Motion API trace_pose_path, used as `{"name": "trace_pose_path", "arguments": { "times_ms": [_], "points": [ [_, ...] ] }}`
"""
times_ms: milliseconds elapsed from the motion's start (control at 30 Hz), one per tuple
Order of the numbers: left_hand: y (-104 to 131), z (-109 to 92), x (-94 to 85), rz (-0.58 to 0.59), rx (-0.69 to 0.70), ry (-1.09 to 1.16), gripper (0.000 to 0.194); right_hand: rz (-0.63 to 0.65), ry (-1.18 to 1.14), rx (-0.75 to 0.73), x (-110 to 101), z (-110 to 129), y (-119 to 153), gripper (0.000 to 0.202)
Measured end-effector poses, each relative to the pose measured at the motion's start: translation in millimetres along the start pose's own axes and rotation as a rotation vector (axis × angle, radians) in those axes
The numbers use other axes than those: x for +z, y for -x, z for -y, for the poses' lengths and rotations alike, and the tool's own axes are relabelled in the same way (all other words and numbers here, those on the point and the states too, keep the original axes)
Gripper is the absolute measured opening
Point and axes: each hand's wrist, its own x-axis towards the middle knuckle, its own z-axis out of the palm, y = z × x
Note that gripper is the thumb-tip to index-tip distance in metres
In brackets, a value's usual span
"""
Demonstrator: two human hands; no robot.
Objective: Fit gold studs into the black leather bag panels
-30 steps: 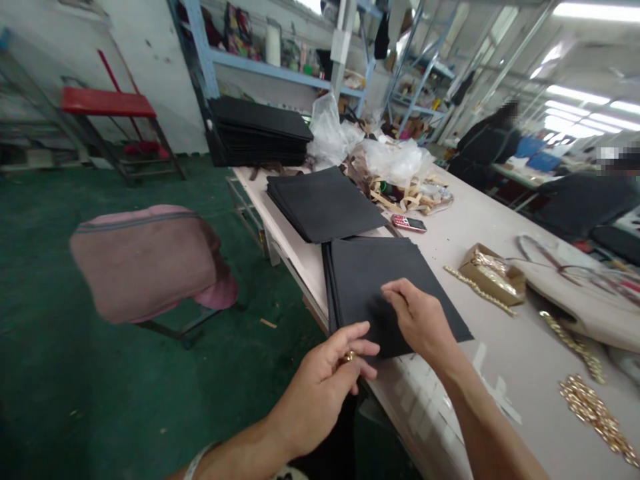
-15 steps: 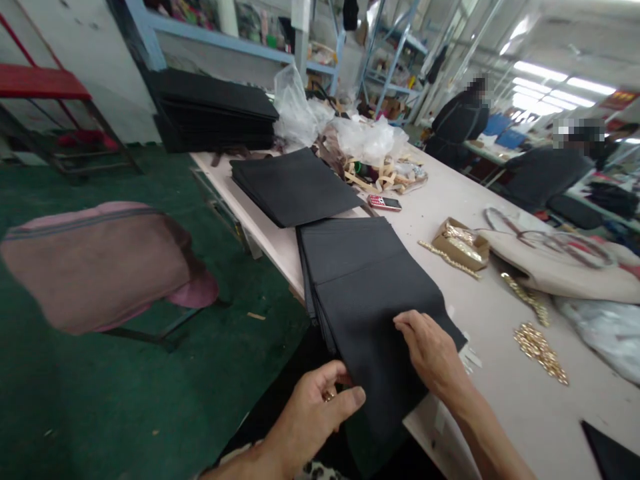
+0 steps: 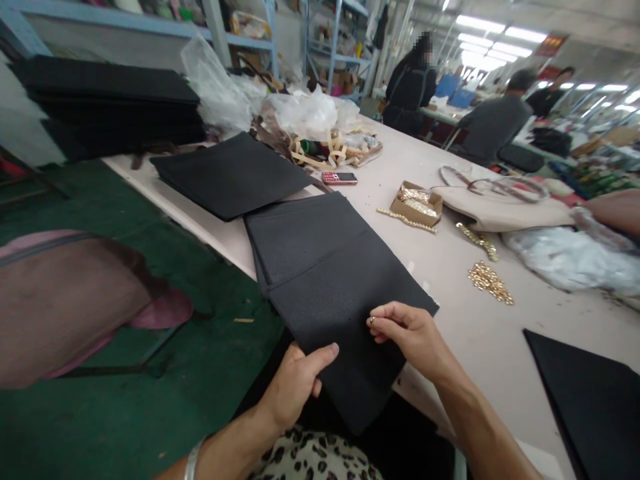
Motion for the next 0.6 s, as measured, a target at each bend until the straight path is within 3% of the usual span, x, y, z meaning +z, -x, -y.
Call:
{"name": "trace_pose_path", "arguments": {
  "times_ms": [133,400,600],
  "points": [
    [-2.4,4.9,-2.2,0.061,-0.054,0.028,0.017,0.055,-0.071,0.081,10.7,5.6,-2.7,0.030],
    [-5.7,5.0,-3.0,0.071,-0.089,0.091,0.020,0.108,0.073,0.022,19.7,8.5,-10.0,0.020],
    [-8.5,5.9,-4.5,0.066,-0.109,0.107,0.022,0.135,0.039,0.038,22.0,7.2,-12.5,0.023]
  ]
}}
